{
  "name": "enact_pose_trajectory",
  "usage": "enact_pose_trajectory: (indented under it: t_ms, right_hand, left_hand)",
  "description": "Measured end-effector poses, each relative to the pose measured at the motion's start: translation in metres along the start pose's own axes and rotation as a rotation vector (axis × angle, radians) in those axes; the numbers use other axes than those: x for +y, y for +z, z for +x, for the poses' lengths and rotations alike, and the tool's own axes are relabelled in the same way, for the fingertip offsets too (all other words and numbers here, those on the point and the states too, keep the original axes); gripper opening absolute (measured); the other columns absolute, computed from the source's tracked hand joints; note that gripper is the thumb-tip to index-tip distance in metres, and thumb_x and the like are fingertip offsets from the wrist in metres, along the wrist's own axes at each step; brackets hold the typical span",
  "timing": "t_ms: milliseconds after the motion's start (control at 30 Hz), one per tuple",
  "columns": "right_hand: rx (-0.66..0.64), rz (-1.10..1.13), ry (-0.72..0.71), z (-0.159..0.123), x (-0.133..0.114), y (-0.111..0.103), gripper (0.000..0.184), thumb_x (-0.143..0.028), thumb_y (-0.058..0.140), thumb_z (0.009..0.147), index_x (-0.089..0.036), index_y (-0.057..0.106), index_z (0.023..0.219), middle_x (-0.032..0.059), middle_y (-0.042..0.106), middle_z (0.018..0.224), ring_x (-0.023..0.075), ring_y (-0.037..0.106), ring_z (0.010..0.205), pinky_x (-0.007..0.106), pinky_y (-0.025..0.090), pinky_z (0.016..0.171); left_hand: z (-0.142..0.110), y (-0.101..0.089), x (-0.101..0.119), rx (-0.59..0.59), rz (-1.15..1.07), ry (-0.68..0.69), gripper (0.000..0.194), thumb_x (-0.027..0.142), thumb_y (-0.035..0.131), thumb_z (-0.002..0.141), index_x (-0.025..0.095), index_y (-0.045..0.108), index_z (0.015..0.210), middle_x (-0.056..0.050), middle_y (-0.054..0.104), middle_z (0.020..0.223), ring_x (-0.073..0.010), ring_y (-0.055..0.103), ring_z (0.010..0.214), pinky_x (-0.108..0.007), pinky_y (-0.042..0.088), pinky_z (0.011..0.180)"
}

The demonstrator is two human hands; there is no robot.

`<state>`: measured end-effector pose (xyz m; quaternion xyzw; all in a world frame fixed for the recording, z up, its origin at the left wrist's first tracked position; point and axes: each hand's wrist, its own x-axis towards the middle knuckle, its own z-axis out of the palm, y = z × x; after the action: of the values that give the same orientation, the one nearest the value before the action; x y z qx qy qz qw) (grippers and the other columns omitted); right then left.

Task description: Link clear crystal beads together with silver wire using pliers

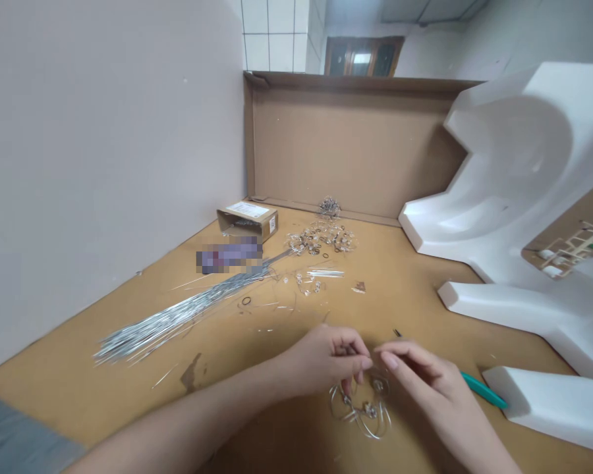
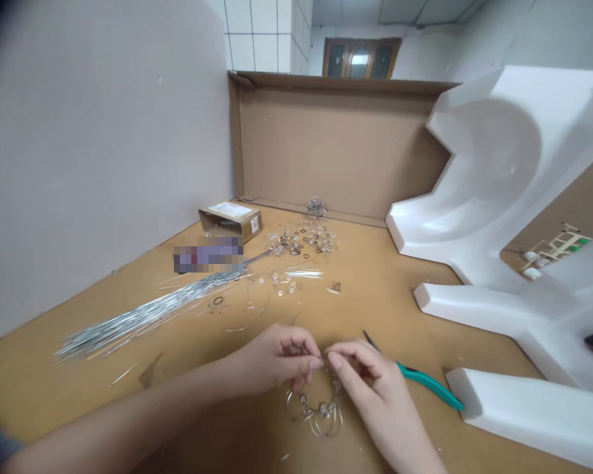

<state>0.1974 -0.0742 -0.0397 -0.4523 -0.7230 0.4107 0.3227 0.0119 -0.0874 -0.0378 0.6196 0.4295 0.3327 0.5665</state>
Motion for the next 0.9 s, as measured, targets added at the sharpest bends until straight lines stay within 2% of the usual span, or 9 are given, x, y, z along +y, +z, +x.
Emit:
enact_pose_trajectory:
  t_ms: [100, 167, 300, 400, 467, 567, 667, 733, 900]
  right_hand:
    - [-0.111, -0.047, -0.013, 0.001, 0.002, 0.0, 0.028, -0.043, 0.048, 0.08, -0.02, 0.06, 0.069, -0.0001, 0.056, 0.064, 0.0134, 0.05, 0.061, 0.024, 0.039, 0.057]
    - [-0.122, -0.027, 0.034, 0.001, 0.002, 0.001, 0.032, -0.045, 0.045, 0.081, -0.019, 0.057, 0.066, -0.0006, 0.053, 0.061, 0.0123, 0.046, 0.056, 0.023, 0.037, 0.053]
    - [-0.165, 0.038, 0.105, 0.001, 0.003, 0.002, 0.036, -0.049, 0.05, 0.076, -0.018, 0.053, 0.058, -0.0039, 0.043, 0.052, 0.0084, 0.034, 0.046, 0.022, 0.029, 0.044]
    - [-0.242, 0.084, 0.153, 0.001, 0.003, 0.002, 0.034, -0.049, 0.056, 0.072, -0.018, 0.054, 0.058, -0.0059, 0.039, 0.048, 0.0068, 0.03, 0.044, 0.021, 0.026, 0.043]
    - [-0.281, 0.117, 0.191, 0.0, 0.003, 0.001, 0.032, -0.049, 0.057, 0.071, -0.018, 0.056, 0.063, -0.0052, 0.044, 0.051, 0.0061, 0.031, 0.043, 0.02, 0.026, 0.042]
    - [-0.284, 0.157, 0.203, 0.0, 0.001, 0.0, 0.031, -0.048, 0.059, 0.071, -0.018, 0.056, 0.068, -0.0035, 0.049, 0.056, 0.0057, 0.034, 0.043, 0.02, 0.027, 0.04]
    - [-0.265, 0.179, 0.217, 0.0, -0.001, -0.002, 0.03, -0.047, 0.061, 0.069, -0.018, 0.055, 0.066, -0.0056, 0.043, 0.051, 0.0062, 0.037, 0.043, 0.019, 0.028, 0.04]
    - [-0.26, 0.191, 0.23, 0.0, -0.001, -0.003, 0.03, -0.047, 0.062, 0.069, -0.018, 0.054, 0.064, -0.0065, 0.04, 0.048, 0.0064, 0.037, 0.043, 0.019, 0.029, 0.04]
    - [-0.252, 0.21, 0.235, 0.0, 0.0, -0.004, 0.029, -0.046, 0.061, 0.071, -0.017, 0.055, 0.068, -0.0063, 0.044, 0.049, 0.0059, 0.039, 0.044, 0.019, 0.03, 0.042]
  left_hand:
    - [-0.001, 0.001, 0.0, 0.084, 0.342, 0.101, 0.017, 0.029, 0.051, 0.078, 0.016, 0.061, 0.076, 0.002, 0.056, 0.059, -0.0082, 0.05, 0.054, -0.019, 0.037, 0.053]
    - [-0.001, 0.002, 0.0, 0.105, 0.516, 0.197, 0.015, 0.023, 0.05, 0.078, 0.017, 0.063, 0.076, 0.001, 0.06, 0.065, -0.0087, 0.05, 0.059, -0.019, 0.037, 0.057]
    - [-0.002, 0.005, -0.001, 0.092, 0.595, 0.264, 0.013, 0.02, 0.051, 0.076, 0.016, 0.064, 0.076, 0.001, 0.059, 0.064, -0.0084, 0.048, 0.059, -0.018, 0.035, 0.056]
    - [-0.003, 0.005, -0.002, 0.089, 0.458, 0.223, 0.011, 0.02, 0.053, 0.074, 0.016, 0.063, 0.074, 0.003, 0.055, 0.06, -0.0068, 0.044, 0.055, -0.017, 0.034, 0.053]
    - [-0.002, 0.002, -0.002, 0.066, 0.272, 0.142, 0.009, 0.023, 0.056, 0.074, 0.016, 0.061, 0.074, 0.004, 0.053, 0.059, -0.0056, 0.043, 0.052, -0.017, 0.033, 0.051]
    - [0.0, -0.009, 0.001, -0.075, -0.043, -0.009, 0.018, 0.033, 0.06, 0.073, 0.016, 0.058, 0.078, 0.005, 0.052, 0.06, -0.0039, 0.041, 0.045, -0.017, 0.032, 0.045]
    - [0.002, -0.019, 0.002, -0.202, -0.247, -0.02, 0.021, 0.036, 0.054, 0.079, 0.015, 0.058, 0.079, 0.002, 0.058, 0.065, -0.0035, 0.044, 0.043, -0.016, 0.033, 0.042]
    - [0.004, -0.023, 0.0, -0.254, -0.303, -0.01, 0.02, 0.032, 0.051, 0.081, 0.014, 0.059, 0.08, 0.0, 0.061, 0.066, -0.0038, 0.048, 0.044, -0.016, 0.034, 0.043]
    - [0.005, -0.023, -0.005, -0.329, -0.322, -0.04, 0.013, 0.027, 0.054, 0.08, 0.015, 0.06, 0.083, 0.0, 0.064, 0.063, -0.0044, 0.049, 0.042, -0.016, 0.036, 0.043]
